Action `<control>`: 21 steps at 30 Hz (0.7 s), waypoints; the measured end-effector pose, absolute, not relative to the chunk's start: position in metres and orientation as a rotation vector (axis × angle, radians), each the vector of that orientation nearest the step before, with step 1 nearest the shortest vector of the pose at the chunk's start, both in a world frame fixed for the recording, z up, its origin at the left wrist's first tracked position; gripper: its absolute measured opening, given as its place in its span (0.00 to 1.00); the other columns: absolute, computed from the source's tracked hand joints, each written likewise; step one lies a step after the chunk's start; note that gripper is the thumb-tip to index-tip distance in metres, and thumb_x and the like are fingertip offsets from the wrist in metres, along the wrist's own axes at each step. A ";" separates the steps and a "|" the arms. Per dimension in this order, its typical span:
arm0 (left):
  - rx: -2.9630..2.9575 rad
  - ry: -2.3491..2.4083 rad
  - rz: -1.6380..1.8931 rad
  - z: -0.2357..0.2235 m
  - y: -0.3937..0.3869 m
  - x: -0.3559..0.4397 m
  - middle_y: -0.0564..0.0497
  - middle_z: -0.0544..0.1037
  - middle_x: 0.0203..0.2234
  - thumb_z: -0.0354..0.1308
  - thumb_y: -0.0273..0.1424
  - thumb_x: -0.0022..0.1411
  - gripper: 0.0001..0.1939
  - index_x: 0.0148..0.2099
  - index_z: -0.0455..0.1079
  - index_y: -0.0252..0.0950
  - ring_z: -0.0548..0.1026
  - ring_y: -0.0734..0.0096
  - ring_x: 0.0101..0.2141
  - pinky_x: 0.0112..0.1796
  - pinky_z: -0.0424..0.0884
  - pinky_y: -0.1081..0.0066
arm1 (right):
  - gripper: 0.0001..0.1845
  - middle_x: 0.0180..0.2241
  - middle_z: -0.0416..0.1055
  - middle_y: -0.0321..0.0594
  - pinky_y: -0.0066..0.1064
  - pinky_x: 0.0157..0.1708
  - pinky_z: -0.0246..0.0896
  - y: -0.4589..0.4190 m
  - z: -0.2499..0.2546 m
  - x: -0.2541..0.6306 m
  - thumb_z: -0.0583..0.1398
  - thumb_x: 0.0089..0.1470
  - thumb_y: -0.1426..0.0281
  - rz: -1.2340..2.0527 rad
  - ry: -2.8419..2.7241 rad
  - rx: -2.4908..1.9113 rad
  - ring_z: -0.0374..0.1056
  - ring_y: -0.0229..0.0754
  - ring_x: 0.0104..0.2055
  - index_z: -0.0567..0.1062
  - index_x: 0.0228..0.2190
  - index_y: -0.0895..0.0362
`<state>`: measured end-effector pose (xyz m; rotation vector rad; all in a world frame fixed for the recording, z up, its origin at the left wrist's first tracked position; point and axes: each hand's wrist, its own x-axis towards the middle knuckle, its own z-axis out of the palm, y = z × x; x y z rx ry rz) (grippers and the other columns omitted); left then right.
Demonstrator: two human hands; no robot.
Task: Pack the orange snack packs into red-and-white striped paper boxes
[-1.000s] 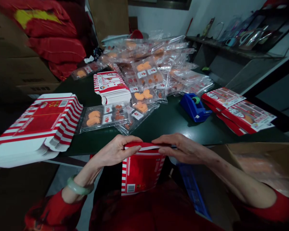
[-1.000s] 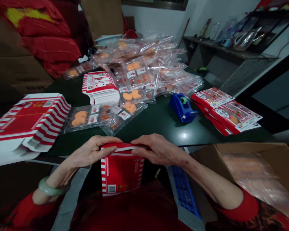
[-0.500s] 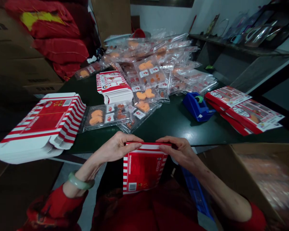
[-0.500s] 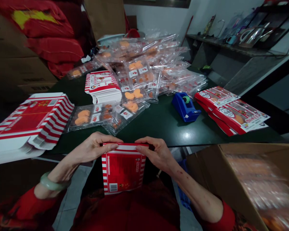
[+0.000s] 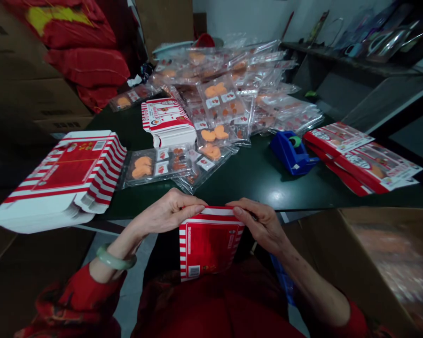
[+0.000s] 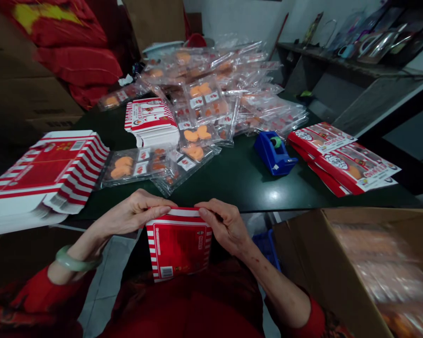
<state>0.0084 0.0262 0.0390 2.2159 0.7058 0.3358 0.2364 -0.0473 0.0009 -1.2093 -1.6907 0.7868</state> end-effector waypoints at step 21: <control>2.714 0.599 1.070 -0.010 -0.003 -0.005 0.41 0.78 0.38 0.45 0.27 0.67 0.16 0.55 0.62 0.30 0.77 0.66 0.38 0.38 0.76 0.67 | 0.13 0.31 0.72 0.42 0.33 0.31 0.64 -0.046 -0.045 0.211 0.48 0.61 0.71 0.289 -1.670 -1.055 0.69 0.41 0.31 0.70 0.42 0.56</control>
